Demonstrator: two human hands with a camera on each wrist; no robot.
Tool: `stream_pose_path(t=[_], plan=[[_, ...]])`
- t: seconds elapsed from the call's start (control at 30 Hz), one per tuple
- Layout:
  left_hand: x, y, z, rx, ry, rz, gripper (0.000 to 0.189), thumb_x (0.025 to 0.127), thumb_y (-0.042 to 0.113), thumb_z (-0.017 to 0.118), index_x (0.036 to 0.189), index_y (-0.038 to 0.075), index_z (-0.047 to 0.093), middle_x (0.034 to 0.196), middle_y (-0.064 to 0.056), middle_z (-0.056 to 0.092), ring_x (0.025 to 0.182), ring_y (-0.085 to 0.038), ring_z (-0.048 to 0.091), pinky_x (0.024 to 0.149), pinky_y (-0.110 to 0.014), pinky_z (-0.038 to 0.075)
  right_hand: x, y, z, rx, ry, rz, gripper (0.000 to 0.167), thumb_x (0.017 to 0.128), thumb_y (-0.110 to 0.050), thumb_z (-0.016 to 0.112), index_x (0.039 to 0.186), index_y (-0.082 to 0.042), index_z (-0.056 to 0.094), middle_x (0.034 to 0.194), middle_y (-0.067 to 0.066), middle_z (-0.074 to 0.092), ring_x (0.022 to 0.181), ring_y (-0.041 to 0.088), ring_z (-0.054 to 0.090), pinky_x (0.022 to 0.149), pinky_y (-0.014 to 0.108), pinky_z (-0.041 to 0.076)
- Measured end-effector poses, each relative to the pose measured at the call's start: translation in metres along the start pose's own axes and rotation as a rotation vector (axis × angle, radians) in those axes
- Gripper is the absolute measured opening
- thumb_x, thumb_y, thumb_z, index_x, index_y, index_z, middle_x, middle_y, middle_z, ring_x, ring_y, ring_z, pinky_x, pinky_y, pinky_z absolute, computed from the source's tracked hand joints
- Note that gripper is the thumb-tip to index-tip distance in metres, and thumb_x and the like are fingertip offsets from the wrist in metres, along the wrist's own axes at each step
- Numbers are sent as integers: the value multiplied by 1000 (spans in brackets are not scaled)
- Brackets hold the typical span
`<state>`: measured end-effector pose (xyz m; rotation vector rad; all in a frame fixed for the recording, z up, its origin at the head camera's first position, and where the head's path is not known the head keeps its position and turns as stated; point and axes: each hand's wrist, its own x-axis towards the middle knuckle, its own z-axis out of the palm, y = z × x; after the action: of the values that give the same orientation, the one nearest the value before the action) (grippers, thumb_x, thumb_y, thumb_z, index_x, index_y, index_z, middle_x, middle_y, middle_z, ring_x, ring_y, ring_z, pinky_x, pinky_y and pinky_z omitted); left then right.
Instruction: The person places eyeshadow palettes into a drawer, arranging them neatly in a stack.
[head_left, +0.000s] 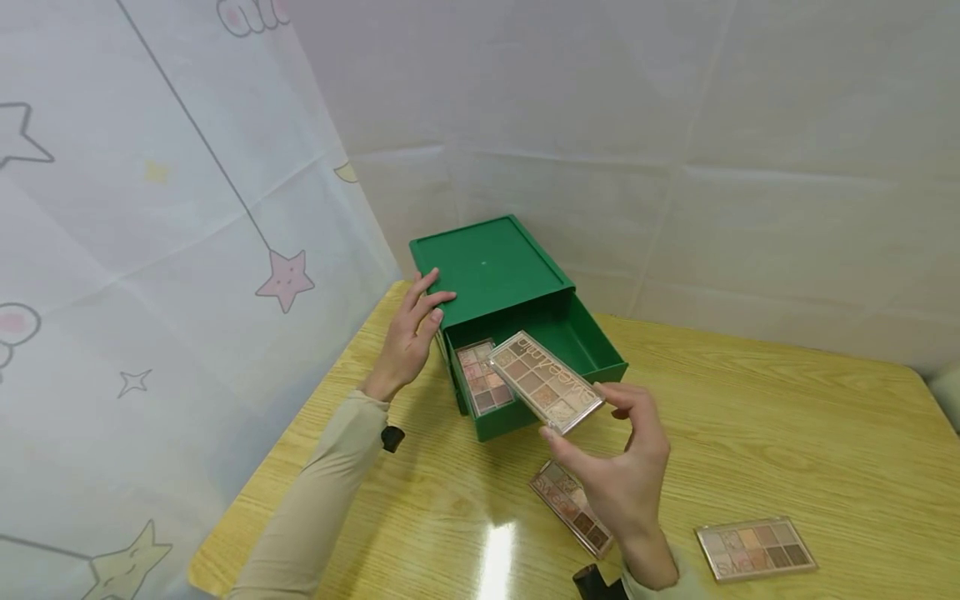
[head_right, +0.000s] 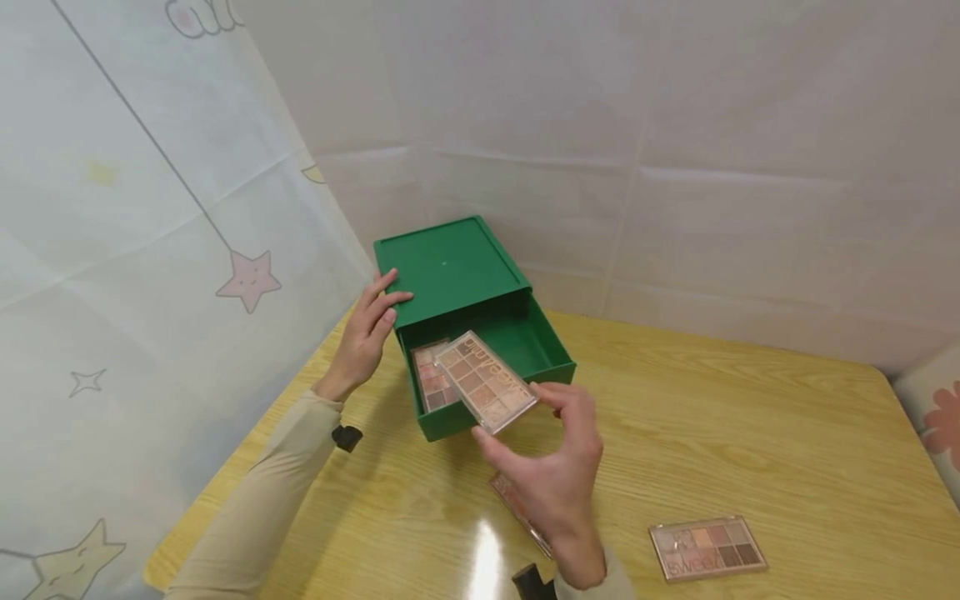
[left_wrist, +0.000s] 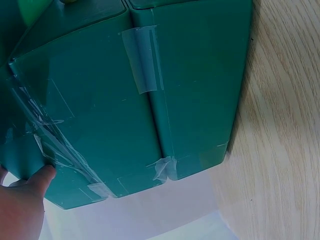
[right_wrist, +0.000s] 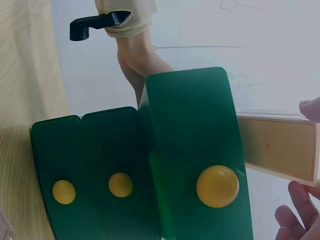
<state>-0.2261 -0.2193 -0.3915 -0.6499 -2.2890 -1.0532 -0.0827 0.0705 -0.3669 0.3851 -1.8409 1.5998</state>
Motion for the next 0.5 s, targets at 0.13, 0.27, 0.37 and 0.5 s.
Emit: stream_pose_path(t=[0.13, 0.27, 0.37, 0.5], plan=[[0, 1, 0, -9, 2, 1, 34, 104, 22, 39, 132, 17, 58, 158, -9, 29, 151, -33, 11, 118, -58, 19, -2, 0, 5, -36, -18, 6, 61, 54, -5, 89, 107, 6, 62, 105, 8, 63, 101, 7, 52, 83, 26, 34], [-1, 1, 1, -16, 5, -2, 34, 103, 18, 40, 131, 16, 58, 158, -8, 30, 151, -33, 11, 118, -57, 18, -5, -2, 11, -60, -41, 18, 61, 53, -9, 91, 106, 3, 62, 104, 12, 62, 99, 7, 51, 84, 24, 33], [-1, 1, 2, -22, 12, 3, 34, 102, 13, 42, 131, 16, 59, 158, -8, 30, 151, -33, 12, 118, -57, 18, -7, -3, 16, -68, -50, 18, 61, 52, -10, 91, 105, 3, 62, 103, 12, 62, 97, 9, 51, 84, 25, 34], [-1, 1, 2, -43, 22, 17, 35, 100, 7, 43, 131, 15, 59, 157, -10, 30, 150, -35, 13, 118, -58, 17, -8, -3, 20, -87, -50, -1, 62, 52, -13, 92, 104, 3, 62, 103, 12, 63, 98, 12, 52, 85, 27, 37]])
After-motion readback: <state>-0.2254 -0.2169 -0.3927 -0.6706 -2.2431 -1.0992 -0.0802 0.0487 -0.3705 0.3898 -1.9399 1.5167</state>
